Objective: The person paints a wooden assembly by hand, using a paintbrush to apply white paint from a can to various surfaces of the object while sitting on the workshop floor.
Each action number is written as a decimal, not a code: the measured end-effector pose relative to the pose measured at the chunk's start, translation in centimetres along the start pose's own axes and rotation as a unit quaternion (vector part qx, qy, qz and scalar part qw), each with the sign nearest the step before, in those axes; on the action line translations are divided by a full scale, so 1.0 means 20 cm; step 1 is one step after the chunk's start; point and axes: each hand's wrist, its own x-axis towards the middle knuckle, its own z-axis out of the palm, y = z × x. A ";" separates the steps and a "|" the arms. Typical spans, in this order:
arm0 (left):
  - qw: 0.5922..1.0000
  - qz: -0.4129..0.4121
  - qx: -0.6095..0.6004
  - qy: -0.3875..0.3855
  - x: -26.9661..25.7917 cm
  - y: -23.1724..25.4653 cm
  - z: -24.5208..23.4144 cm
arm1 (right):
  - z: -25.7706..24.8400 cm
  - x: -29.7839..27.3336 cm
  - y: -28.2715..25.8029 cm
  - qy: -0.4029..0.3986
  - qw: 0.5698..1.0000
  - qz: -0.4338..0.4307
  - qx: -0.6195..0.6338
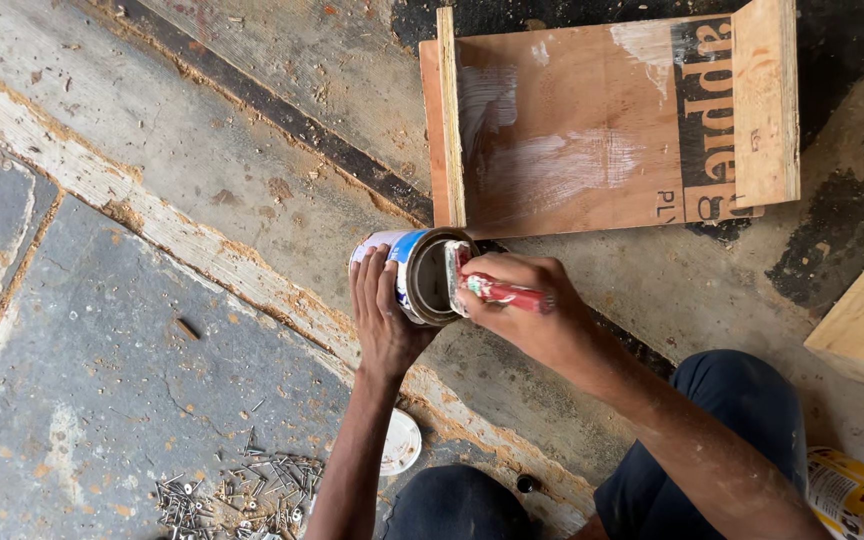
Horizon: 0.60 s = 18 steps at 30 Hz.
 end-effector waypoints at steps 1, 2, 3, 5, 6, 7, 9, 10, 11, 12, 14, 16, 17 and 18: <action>1.000 0.006 0.004 -0.004 0.01 0.00 0.01 | -0.02 -0.02 0.02 0.008 1.000 0.019 -0.001; 1.000 0.012 0.008 -0.009 0.01 0.00 0.02 | -0.05 -0.05 0.03 0.017 0.999 0.038 -0.001; 1.000 0.019 0.012 -0.012 0.01 0.00 0.03 | -0.07 -0.08 0.05 0.026 0.998 0.058 -0.002; 0.999 0.024 0.022 -0.020 -0.01 0.01 0.06 | -0.10 -0.16 0.07 0.056 0.996 0.059 -0.026; 0.999 0.022 0.019 -0.024 -0.02 0.01 0.05 | -0.10 -0.20 0.08 0.071 0.995 0.061 -0.035; 0.999 0.020 0.015 -0.028 -0.03 0.01 0.05 | -0.09 -0.23 0.09 0.069 0.996 0.040 -0.038; 0.999 0.022 0.017 -0.030 -0.02 0.00 0.04 | -0.07 -0.26 0.12 0.072 0.996 -0.013 -0.044; 0.999 0.025 0.017 -0.032 -0.01 0.00 0.05 | -0.07 -0.26 0.14 0.066 0.997 0.003 -0.033; 0.999 0.027 0.017 -0.034 0.00 0.00 0.05 | -0.07 -0.26 0.16 0.060 0.998 0.020 -0.021; 0.999 0.019 0.017 -0.034 0.01 0.00 0.05 | -0.06 -0.26 0.19 0.056 0.998 0.037 -0.011; 0.999 0.001 0.018 -0.032 0.02 0.00 0.04 | -0.09 -0.26 0.26 0.073 0.984 0.163 0.022; 1.000 -0.013 -0.002 -0.005 0.02 -0.03 0.03 | -0.11 -0.26 0.34 0.095 0.951 0.238 0.171; 1.000 -0.022 -0.012 0.008 0.01 -0.03 0.01 | -0.12 -0.27 0.39 0.109 0.914 0.249 0.300; 0.999 -0.046 -0.026 0.011 0.01 -0.04 0.01 | -0.13 -0.26 0.44 0.124 0.861 0.254 0.423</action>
